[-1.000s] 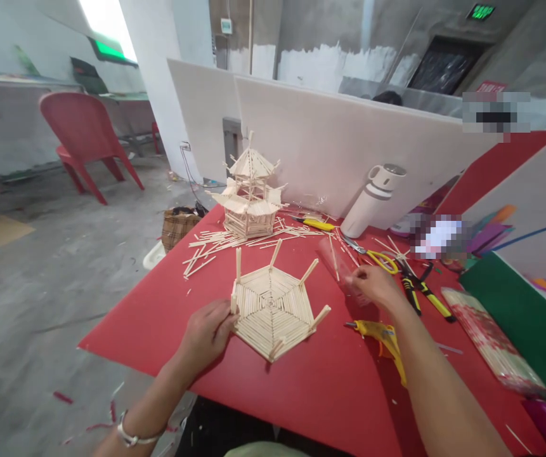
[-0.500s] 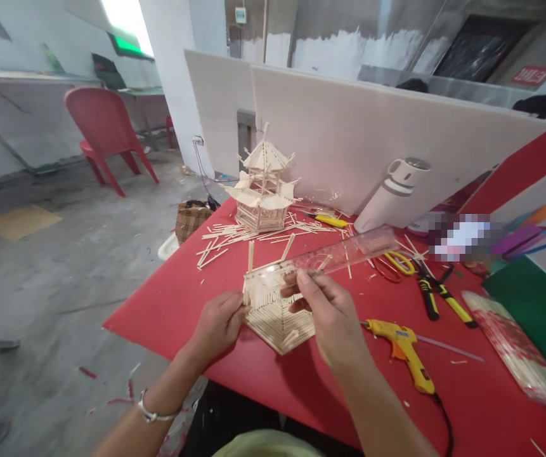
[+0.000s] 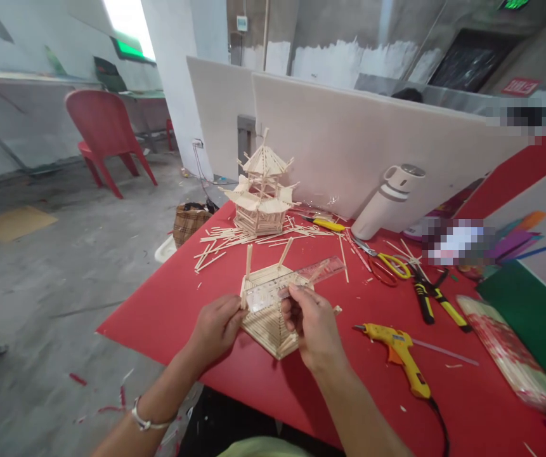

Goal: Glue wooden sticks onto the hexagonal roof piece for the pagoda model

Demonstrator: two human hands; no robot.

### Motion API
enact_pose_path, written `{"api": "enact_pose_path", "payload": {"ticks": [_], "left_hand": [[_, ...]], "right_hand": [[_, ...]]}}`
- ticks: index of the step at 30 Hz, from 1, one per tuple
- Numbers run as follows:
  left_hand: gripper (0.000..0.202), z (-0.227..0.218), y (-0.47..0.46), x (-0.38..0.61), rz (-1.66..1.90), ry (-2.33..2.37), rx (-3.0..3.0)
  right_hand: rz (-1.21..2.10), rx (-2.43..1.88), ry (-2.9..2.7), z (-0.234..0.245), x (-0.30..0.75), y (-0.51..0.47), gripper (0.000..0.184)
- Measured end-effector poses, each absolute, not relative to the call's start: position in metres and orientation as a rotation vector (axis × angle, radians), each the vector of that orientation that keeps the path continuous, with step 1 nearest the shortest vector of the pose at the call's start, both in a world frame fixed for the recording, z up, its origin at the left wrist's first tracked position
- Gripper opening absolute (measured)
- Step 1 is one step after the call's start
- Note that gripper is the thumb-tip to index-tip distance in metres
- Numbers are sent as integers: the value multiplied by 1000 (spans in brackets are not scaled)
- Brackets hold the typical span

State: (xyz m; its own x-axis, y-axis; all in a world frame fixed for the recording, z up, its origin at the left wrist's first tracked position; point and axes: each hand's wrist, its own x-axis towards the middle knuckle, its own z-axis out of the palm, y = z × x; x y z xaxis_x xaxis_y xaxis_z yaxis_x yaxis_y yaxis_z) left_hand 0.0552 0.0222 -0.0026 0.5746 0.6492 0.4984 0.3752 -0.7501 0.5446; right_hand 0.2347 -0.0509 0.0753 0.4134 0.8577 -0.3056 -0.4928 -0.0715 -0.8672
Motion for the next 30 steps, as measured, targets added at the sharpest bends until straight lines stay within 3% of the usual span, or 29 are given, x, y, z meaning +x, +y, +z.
{"api": "enact_pose_path", "payload": {"ticks": [30], "left_hand": [[18,-1,22,54,1054,798,2467]], "right_hand": [[1234,-1162,-421,76,228,-49,26]]}}
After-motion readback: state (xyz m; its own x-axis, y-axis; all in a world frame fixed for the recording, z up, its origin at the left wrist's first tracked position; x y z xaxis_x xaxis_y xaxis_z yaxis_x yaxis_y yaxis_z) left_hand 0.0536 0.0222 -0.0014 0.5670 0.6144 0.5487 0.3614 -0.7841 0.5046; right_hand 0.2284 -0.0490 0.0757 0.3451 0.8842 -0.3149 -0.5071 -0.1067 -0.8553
